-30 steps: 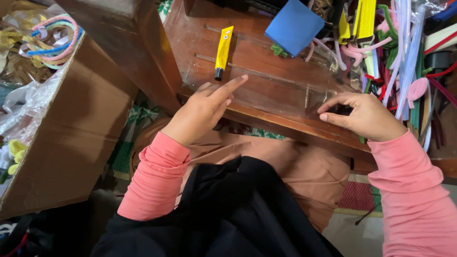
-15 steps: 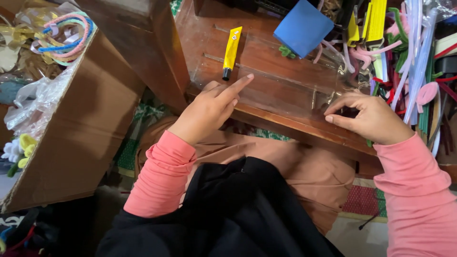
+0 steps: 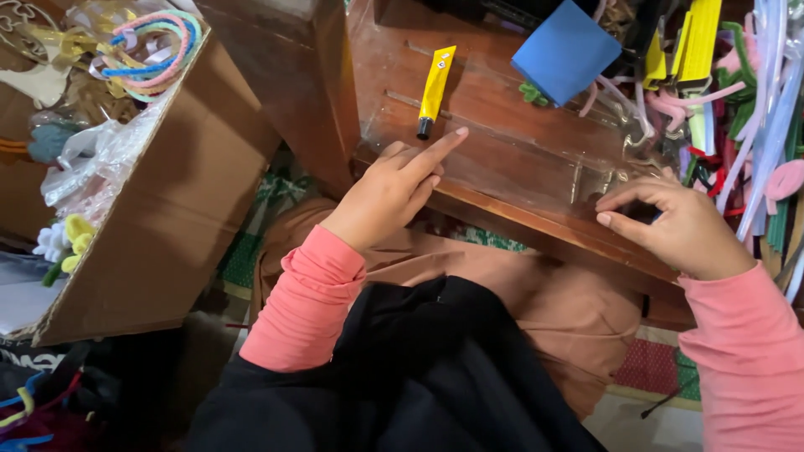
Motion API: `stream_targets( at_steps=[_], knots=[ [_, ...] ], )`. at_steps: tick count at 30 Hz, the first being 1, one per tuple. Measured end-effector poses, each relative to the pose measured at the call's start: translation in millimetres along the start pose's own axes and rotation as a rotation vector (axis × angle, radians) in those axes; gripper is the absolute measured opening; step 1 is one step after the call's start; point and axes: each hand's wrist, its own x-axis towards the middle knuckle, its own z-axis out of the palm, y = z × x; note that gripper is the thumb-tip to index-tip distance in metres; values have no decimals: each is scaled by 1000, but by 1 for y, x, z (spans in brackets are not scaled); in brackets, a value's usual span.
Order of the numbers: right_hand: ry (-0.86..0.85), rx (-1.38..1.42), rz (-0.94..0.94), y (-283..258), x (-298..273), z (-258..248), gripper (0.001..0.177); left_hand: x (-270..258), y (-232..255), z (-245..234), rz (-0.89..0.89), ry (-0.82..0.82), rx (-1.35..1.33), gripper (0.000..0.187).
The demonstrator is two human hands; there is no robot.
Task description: Gluing small foam shapes onto a clear plastic sheet to create a craft item.
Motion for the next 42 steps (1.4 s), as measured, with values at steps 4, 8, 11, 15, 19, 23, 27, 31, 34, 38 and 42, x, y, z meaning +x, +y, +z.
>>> stream_targets(
  at_steps=[4,8,11,15,19,23,27,31,34,38,42],
  knots=[
    [29,-11,-21,9,-2,6,10,0,-1,1,-22,-10,0,66],
    [39,-26,-68,7,-3,6,12,-1,1,1,-18,10,-8,62],
    [45,-23,-40,8,-5,7,11,-1,4,2,-11,33,16,60],
    [52,24,-32,11,-7,10,9,-1,5,3,-15,52,10,59],
    [83,36,-47,8,-9,11,9,1,5,3,-3,68,-38,56],
    [96,99,-39,3,-12,3,9,13,12,-8,-14,47,-155,50],
    [167,448,80,-12,-18,-12,10,30,25,-21,-25,97,-213,58],
    [300,895,85,-3,-30,-6,14,46,41,-31,-95,149,-349,66],
    [417,1053,36,-5,-39,0,18,55,53,-41,-46,173,-390,65],
    [518,1132,20,-22,-54,3,18,57,74,-51,-83,169,-490,63],
    [411,1254,-73,-27,-70,-1,12,53,91,-60,-55,164,-528,57]
  ],
)
